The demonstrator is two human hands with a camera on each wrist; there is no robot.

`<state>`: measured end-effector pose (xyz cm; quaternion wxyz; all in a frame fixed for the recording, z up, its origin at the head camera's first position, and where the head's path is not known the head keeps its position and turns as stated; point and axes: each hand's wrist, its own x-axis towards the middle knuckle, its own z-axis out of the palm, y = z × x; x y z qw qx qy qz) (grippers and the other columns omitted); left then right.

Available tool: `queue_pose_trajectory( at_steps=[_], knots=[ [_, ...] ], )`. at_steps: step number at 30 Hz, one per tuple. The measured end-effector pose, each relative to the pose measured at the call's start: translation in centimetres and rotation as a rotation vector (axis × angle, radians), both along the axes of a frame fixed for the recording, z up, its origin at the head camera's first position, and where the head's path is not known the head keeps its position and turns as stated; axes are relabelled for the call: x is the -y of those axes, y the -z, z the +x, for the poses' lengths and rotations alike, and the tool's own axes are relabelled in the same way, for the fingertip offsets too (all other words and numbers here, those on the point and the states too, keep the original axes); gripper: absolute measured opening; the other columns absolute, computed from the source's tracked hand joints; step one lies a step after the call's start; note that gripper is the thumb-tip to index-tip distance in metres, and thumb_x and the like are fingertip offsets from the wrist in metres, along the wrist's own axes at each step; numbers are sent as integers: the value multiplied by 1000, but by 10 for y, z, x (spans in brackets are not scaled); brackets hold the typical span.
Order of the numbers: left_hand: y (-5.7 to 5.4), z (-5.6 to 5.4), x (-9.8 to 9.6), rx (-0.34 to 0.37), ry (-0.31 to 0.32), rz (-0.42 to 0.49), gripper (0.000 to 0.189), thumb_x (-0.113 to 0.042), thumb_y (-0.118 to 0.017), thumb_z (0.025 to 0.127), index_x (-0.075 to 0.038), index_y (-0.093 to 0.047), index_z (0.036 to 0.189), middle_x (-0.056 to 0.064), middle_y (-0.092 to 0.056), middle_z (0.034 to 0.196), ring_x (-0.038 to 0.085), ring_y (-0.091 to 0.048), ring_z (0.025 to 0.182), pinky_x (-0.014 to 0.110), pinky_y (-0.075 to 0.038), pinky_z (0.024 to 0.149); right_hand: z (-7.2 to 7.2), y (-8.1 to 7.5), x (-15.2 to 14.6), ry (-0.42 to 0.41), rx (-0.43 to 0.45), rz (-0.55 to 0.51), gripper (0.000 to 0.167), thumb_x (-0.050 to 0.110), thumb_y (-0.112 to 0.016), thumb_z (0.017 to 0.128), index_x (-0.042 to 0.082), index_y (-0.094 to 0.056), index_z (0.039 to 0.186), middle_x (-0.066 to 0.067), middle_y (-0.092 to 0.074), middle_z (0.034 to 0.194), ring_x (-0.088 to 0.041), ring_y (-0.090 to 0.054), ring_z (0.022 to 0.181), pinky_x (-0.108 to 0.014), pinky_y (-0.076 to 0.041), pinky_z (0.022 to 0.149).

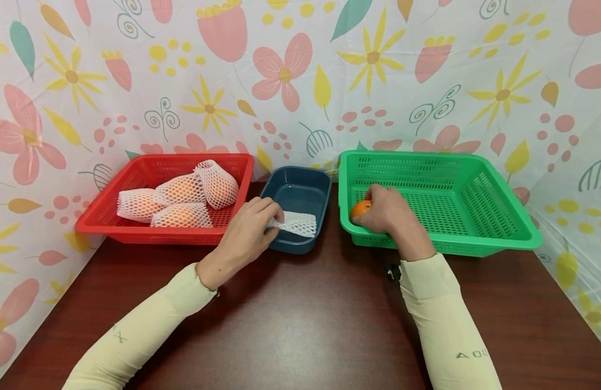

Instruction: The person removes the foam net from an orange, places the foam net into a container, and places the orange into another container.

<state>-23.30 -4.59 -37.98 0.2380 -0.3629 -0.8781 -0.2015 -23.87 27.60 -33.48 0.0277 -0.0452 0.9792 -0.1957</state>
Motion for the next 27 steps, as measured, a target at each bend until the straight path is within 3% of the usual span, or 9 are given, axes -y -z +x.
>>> queue_pose_trajectory(
  at_steps=[11,17,27],
  knots=[
    [1,4,0,47,-6,-42,17,-3,-72,89,-14,-69,100,-1,-64,100,15,-58,94,28,-54,82,-1,-1,1,9,50,7,54,32,-73,90,-5,-56,125,-26,-63,110,-37,-58,91,-48,-50,76],
    [-2,7,-2,53,-24,-103,16,-8,-72,86,-15,-72,101,-1,-66,100,16,-59,91,31,-51,79,-1,0,0,7,83,-10,54,31,-71,92,-6,-54,127,-27,-62,113,-38,-57,92,-48,-50,77],
    [-7,13,-2,88,-62,-168,22,-13,-72,86,-18,-72,108,-3,-67,108,16,-59,100,38,-45,92,-2,1,0,19,104,-10,55,32,-71,92,-6,-55,128,-26,-62,114,-38,-57,94,-48,-50,78]
  ],
)
